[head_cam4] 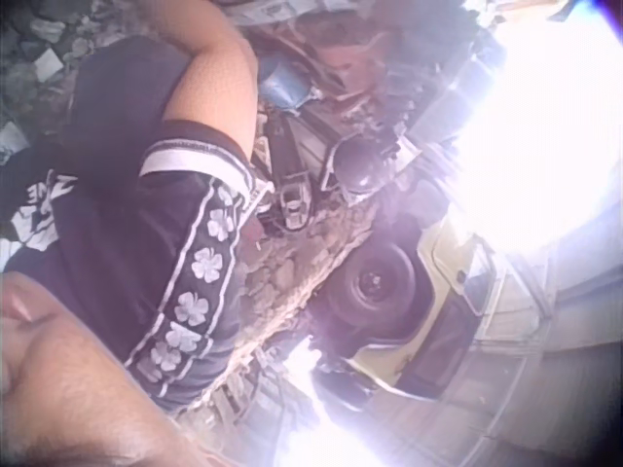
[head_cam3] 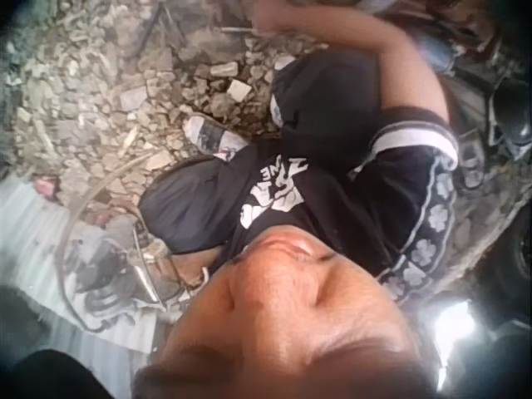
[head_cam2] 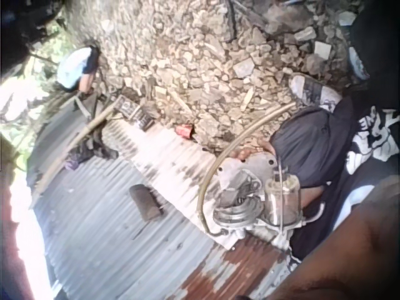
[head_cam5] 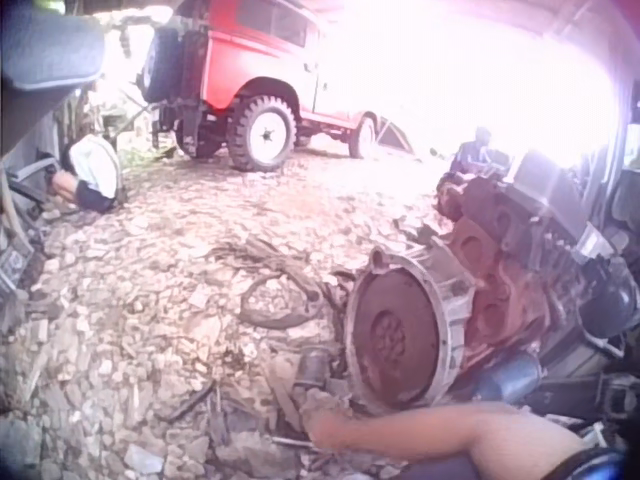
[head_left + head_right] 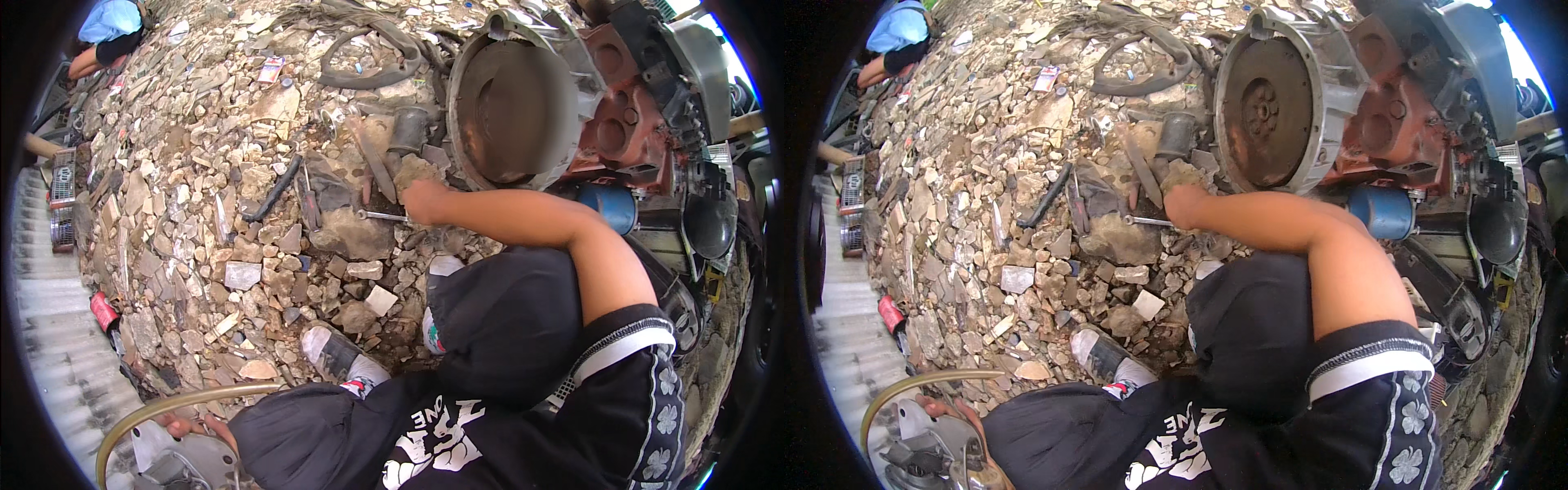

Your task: The person holds a carburetor and uses a wrench to tighten bolts on its body. They rotate the carburetor to access different sides and continue tightening. The person then places the carburetor onto an engine block, aligns it, and removes it again to continue adjustments.

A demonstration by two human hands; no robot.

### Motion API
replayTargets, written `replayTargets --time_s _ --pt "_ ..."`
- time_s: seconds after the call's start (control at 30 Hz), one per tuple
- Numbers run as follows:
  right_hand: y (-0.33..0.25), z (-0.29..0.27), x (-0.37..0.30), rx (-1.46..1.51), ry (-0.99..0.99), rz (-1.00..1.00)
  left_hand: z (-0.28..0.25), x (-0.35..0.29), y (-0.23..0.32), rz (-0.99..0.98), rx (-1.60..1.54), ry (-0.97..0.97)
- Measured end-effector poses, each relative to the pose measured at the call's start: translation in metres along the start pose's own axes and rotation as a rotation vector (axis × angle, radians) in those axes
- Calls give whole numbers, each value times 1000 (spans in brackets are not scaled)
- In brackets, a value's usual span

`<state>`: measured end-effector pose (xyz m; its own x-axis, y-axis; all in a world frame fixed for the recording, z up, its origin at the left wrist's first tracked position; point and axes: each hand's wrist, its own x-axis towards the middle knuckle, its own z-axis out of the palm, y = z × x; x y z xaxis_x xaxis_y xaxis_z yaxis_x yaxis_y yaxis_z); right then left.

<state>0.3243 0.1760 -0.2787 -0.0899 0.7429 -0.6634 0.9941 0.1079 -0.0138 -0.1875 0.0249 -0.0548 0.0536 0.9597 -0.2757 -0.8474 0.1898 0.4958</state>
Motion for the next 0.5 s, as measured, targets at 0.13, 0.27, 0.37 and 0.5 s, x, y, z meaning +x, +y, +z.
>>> replayTargets --time_s 0.13,0.27,0.37,0.5 --pt "-45 -14 17 -62 -75 -143 3 -5 4 26 34 48" --pt "-68 -22 54 -246 -119 -426 10 2 4 2 77 76" --pt "-85 -50 87 -477 -223 -637 13 5 0 -21 110 142" --pt "-114 -115 86 -195 -206 -367 17 1 -3 -14 114 209"
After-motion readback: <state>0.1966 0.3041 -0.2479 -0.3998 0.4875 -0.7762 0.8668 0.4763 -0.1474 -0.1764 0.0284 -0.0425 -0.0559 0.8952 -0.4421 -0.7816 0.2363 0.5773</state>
